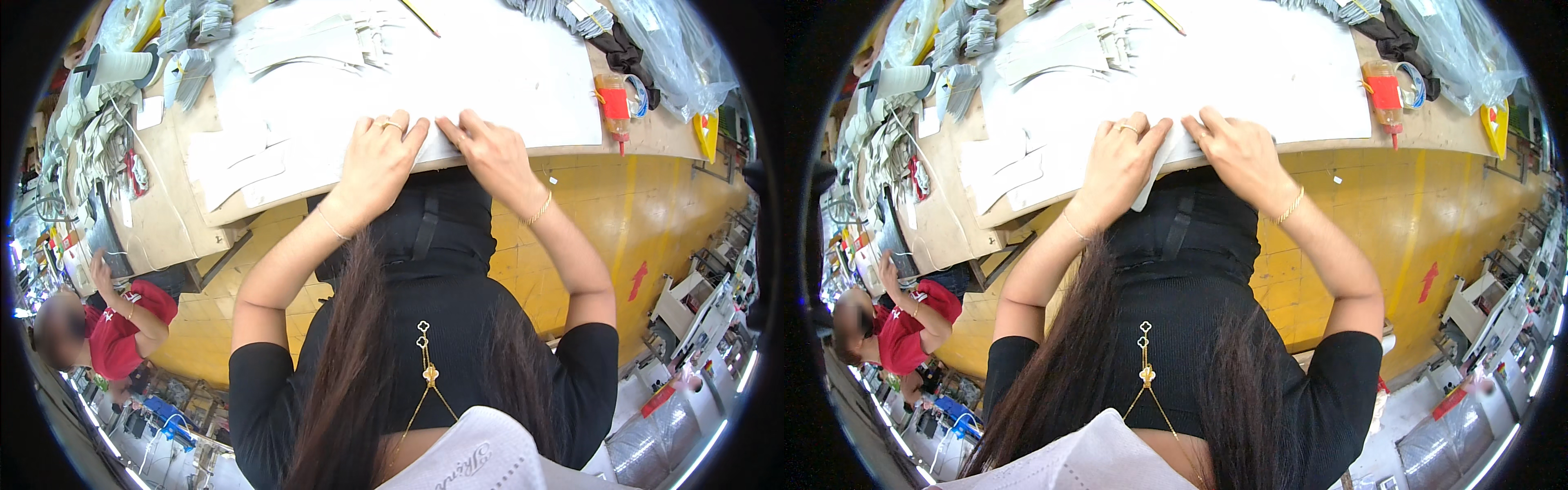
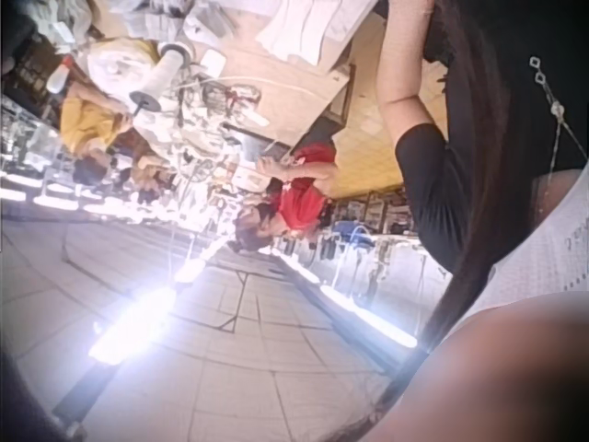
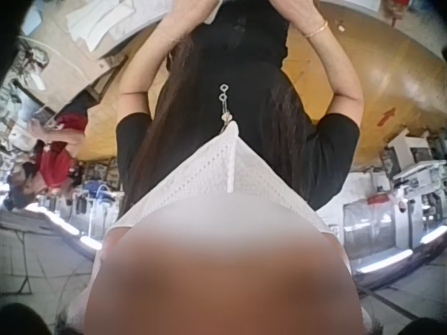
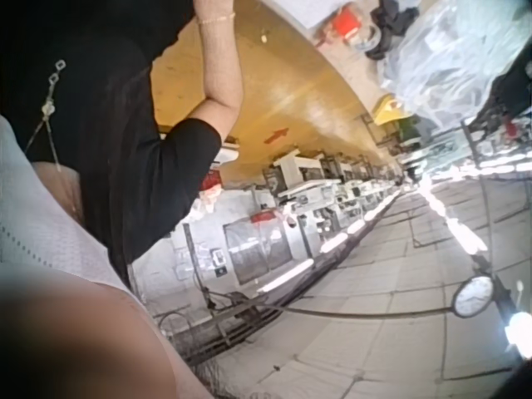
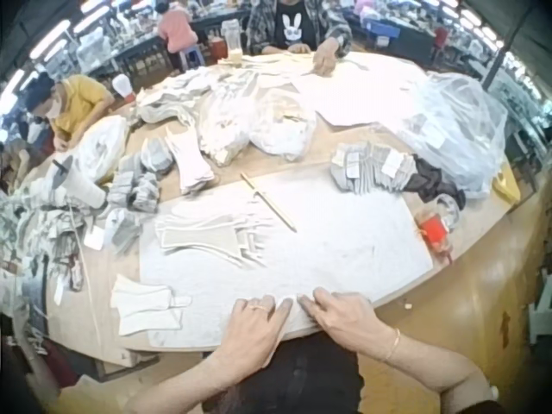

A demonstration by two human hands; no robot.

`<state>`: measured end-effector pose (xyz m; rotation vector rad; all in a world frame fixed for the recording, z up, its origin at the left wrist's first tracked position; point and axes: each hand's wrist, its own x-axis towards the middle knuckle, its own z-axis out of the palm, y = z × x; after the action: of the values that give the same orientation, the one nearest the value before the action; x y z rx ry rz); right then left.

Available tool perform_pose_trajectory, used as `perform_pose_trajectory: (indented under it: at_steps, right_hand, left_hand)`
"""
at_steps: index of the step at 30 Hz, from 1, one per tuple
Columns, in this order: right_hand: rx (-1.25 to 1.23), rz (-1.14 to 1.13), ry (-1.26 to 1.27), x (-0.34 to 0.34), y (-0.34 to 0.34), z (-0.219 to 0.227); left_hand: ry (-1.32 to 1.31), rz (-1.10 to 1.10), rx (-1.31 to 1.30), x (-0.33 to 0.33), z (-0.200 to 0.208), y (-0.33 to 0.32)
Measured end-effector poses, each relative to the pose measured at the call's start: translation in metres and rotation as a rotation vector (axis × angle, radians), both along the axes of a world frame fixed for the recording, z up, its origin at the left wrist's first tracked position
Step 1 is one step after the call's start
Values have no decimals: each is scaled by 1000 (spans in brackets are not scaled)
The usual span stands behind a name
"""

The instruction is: The person repeatedly trims the edges of white fabric pieces using small scissors. They pick up each piece, cut along the edges, and place the trimmed pieces into a pile on the table. The person also pulls thread from a spool and cuts it with the scissors.

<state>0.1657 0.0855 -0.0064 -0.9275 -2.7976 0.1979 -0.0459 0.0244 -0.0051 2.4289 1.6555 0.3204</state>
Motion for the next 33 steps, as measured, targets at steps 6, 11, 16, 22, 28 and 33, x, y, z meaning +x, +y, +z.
perform_pose_trajectory:
  at_steps: [6,11,16,22,28,33]
  right_hand:
    - [-119,178,65,-12,63,-6]
    - [-494,-255,256,-23,52,-1]
    - [-400,-349,372,-54,45,-12]
    - [-335,-168,197,-78,65,-12]
    - [-316,-120,185,-82,56,-9]
    - [-677,-310,418,-87,48,-6]
  left_hand:
    - [-62,-284,188,-42,-16,29]
    - [-17,-4,303,-42,-25,4]
    - [-70,123,299,-33,-31,-11]
    - [-108,82,271,-40,-28,-6]
    - [-130,69,245,-44,-26,-3]
    - [-134,60,253,-45,-27,-3]
